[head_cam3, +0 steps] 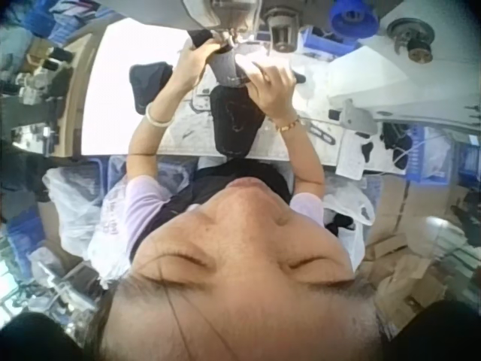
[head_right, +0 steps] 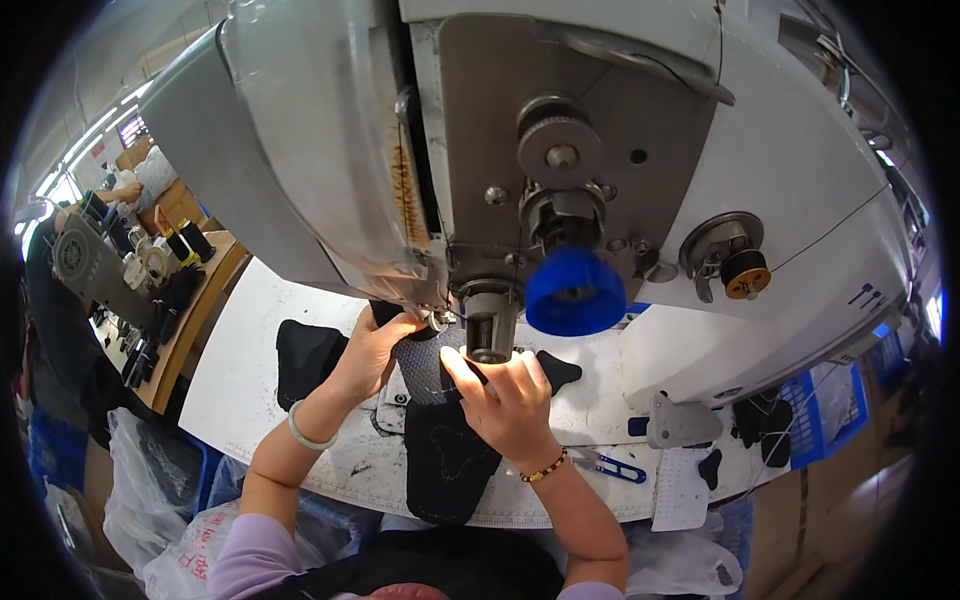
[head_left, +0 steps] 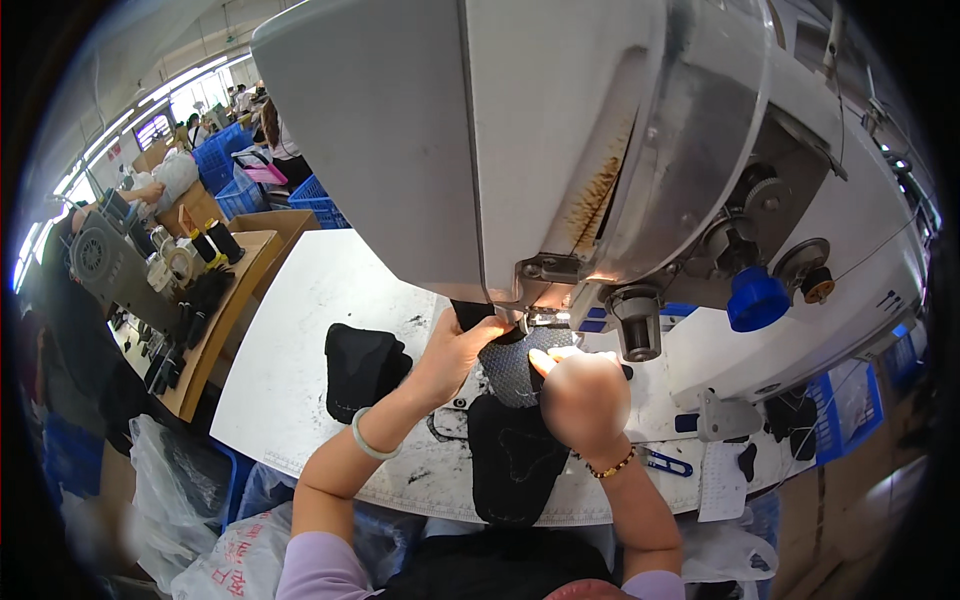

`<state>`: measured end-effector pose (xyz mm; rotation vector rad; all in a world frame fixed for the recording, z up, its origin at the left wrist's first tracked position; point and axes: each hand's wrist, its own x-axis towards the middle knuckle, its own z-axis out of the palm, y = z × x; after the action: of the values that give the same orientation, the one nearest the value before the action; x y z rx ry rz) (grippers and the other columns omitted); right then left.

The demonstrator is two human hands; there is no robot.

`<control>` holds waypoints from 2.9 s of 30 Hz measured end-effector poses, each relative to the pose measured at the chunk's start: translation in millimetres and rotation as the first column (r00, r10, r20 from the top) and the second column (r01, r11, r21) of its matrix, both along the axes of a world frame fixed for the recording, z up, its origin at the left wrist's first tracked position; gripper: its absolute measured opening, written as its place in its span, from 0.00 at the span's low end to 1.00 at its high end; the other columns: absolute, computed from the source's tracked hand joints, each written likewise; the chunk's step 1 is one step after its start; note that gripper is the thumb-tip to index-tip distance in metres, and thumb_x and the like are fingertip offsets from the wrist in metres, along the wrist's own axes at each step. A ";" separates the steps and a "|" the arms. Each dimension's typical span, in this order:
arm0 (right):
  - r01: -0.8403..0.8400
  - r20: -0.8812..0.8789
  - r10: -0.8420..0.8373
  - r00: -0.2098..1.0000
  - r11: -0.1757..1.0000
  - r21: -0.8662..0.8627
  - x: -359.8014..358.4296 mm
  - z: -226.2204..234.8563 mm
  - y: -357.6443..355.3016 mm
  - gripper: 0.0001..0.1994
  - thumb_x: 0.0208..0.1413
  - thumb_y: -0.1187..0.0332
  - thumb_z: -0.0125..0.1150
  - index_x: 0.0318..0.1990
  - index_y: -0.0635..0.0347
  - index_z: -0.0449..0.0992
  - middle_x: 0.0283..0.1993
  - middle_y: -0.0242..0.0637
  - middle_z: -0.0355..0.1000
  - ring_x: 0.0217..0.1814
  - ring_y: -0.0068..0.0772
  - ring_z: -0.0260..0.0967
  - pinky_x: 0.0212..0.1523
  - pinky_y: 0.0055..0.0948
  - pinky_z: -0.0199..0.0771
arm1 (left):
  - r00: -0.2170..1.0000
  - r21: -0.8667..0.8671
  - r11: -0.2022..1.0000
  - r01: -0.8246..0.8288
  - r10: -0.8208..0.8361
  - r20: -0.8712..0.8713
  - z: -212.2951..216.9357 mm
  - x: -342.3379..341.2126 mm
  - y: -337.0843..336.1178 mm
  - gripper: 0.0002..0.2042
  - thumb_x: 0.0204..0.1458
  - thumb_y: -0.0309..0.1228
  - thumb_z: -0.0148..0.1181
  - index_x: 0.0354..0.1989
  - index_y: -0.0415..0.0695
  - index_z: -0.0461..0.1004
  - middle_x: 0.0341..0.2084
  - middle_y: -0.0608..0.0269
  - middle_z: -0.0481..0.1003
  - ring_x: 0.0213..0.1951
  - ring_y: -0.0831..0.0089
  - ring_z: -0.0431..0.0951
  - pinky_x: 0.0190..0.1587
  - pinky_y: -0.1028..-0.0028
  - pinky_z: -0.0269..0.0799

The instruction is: The person uses a sewing machine to stitch black fabric parts, likely shoe components, in a factory setting. They repeatedly guide the fabric under the needle, pause to adjust alignment, and trim threads between pieces.

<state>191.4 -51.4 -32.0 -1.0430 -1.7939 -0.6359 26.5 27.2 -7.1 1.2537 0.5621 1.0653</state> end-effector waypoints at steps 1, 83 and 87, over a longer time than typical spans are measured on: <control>0.002 0.002 -0.002 1.000 1.000 0.002 0.8 0.5 0.4 0.19 0.39 0.75 0.63 0.43 0.47 0.77 0.31 0.26 0.61 0.30 0.28 0.60 0.29 0.30 0.62 | 1.000 0.010 1.000 -0.002 0.002 -0.004 -0.5 -0.2 -0.4 0.07 0.55 0.25 0.51 0.37 0.36 0.75 0.34 0.65 0.75 0.38 0.80 0.72 0.45 0.77 0.66; -0.298 -0.255 0.297 0.920 0.954 0.036 12.7 -10.9 12.1 0.22 0.34 0.83 0.55 0.41 0.54 0.76 0.41 0.36 0.70 0.29 0.32 0.69 0.25 0.27 0.70 | 0.940 0.041 0.942 -0.333 0.329 0.084 -6.3 19.4 -44.1 0.05 0.50 0.24 0.56 0.34 0.35 0.73 0.29 0.65 0.74 0.32 0.80 0.72 0.38 0.79 0.68; -0.355 -0.302 0.348 0.888 0.934 0.033 4.8 -10.8 9.7 0.22 0.32 0.84 0.59 0.40 0.54 0.77 0.42 0.34 0.72 0.30 0.30 0.70 0.26 0.27 0.71 | 0.948 0.016 0.952 -0.306 0.303 0.093 -3.0 16.9 -41.6 0.06 0.51 0.26 0.55 0.34 0.36 0.74 0.28 0.67 0.74 0.31 0.80 0.72 0.37 0.80 0.68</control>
<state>196.2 -41.7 -42.7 -0.7533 -1.6604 -0.2164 43.4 -14.4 -10.1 1.1615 0.6875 1.3865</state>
